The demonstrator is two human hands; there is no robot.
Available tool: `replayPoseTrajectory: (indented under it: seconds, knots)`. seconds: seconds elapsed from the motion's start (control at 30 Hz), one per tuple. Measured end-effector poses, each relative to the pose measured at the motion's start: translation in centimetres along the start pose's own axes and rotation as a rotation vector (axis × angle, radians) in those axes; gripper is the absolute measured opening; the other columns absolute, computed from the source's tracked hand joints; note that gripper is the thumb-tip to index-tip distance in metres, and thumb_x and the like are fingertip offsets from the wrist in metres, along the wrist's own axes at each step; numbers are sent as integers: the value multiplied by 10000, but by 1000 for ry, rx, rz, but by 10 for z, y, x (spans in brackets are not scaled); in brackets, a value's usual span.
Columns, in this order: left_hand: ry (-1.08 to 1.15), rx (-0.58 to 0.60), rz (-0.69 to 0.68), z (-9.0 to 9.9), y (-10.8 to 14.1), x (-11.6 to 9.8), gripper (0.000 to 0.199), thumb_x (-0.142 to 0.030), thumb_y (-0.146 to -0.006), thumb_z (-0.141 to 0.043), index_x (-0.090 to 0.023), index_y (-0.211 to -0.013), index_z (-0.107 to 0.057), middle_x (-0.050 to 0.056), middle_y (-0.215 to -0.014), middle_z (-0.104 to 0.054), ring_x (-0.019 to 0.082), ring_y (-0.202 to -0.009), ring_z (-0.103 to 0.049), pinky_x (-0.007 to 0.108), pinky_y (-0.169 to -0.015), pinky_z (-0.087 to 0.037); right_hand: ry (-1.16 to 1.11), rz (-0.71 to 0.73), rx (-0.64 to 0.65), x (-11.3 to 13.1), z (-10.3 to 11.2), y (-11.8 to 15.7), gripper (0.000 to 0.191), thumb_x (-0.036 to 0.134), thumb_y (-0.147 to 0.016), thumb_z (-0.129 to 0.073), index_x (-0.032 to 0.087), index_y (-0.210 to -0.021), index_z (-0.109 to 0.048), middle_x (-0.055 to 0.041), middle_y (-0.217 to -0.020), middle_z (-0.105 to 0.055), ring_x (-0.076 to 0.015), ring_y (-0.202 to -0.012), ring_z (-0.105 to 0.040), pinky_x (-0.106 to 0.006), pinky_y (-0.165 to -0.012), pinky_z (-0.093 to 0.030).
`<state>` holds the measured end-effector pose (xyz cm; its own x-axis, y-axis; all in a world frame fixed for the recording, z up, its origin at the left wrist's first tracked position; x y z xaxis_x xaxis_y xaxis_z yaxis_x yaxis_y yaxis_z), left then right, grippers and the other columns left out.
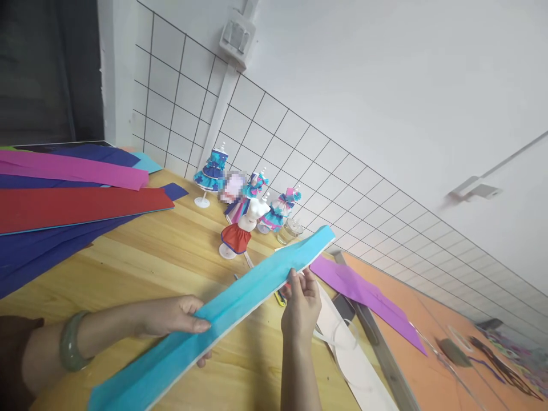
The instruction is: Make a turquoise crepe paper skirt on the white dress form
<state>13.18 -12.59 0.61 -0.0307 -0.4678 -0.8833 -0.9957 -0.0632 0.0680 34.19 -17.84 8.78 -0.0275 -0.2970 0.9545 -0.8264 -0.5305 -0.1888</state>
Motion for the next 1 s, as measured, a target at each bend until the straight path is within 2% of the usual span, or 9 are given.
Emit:
replayPoseTrajectory:
  seconds: [0.13,0.3,0.43,0.53,0.7,0.87,1.0]
  knots:
    - [22,6,36,8,1,-2,295,-348,-683,-725,-168,-907,-660,37,-764,-709,178,-623,-664,334,-677,-526,-46,-22,-47,0,18,-2,410,302,-580,-792,189,-924,-599,10,-851,-620,-82,-656,-584,-179,-541,-502]
    - [-98,-11,74,20,6,-6,382,-276,-599,-774,-180,-951,-661,24,-836,-713,178,-648,-665,294,-621,-528,-63,-65,-67,-10,46,-7,327,290,-570,-802,177,-807,-607,37,-742,-607,-71,-614,-563,-176,-541,-501]
    - [-224,-23,109,30,6,-7,498,-181,-501,-806,-206,-980,-673,-6,-944,-713,174,-789,-657,253,-701,-514,-60,-87,-115,-17,74,-11,325,271,-555,-813,174,-792,-613,44,-729,-599,-64,-610,-557,-168,-551,-508]
    - [-335,-24,124,39,7,-7,496,-205,-523,-783,-215,-1004,-662,-5,-980,-707,183,-830,-646,259,-728,-508,-50,-103,-160,-20,95,-13,335,249,-540,-820,173,-790,-610,46,-735,-595,-62,-610,-560,-156,-541,-511]
    - [-549,-141,94,54,10,-15,434,-233,-569,-731,-189,-995,-660,3,-939,-693,186,-805,-619,234,-680,-485,-38,-128,-228,-26,128,-13,354,224,-514,-829,179,-769,-587,50,-754,-585,-60,-593,-561,-149,-525,-522]
    - [-617,-239,48,62,11,-20,404,-227,-564,-736,-188,-961,-672,-6,-911,-674,182,-804,-594,222,-690,-447,-39,-133,-296,-32,157,-11,384,217,-491,-839,188,-754,-560,45,-763,-574,-70,-601,-574,-151,-516,-532]
    - [-617,-302,45,64,11,-20,373,-261,-565,-739,-176,-920,-665,-6,-867,-671,173,-747,-591,220,-639,-433,-38,-148,-315,-36,173,-10,399,213,-469,-843,182,-763,-576,30,-793,-585,-82,-610,-586,-163,-525,-551]
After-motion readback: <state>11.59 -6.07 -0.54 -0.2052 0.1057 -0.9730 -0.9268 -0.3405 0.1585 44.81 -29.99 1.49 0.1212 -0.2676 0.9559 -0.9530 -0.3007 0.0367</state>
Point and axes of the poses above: each hand's wrist, its own y-axis away from the middle knuckle, its own z-axis out of the back of the hand, x = y × z, the point moved 5 cm from there along -y, towards the middle knuckle
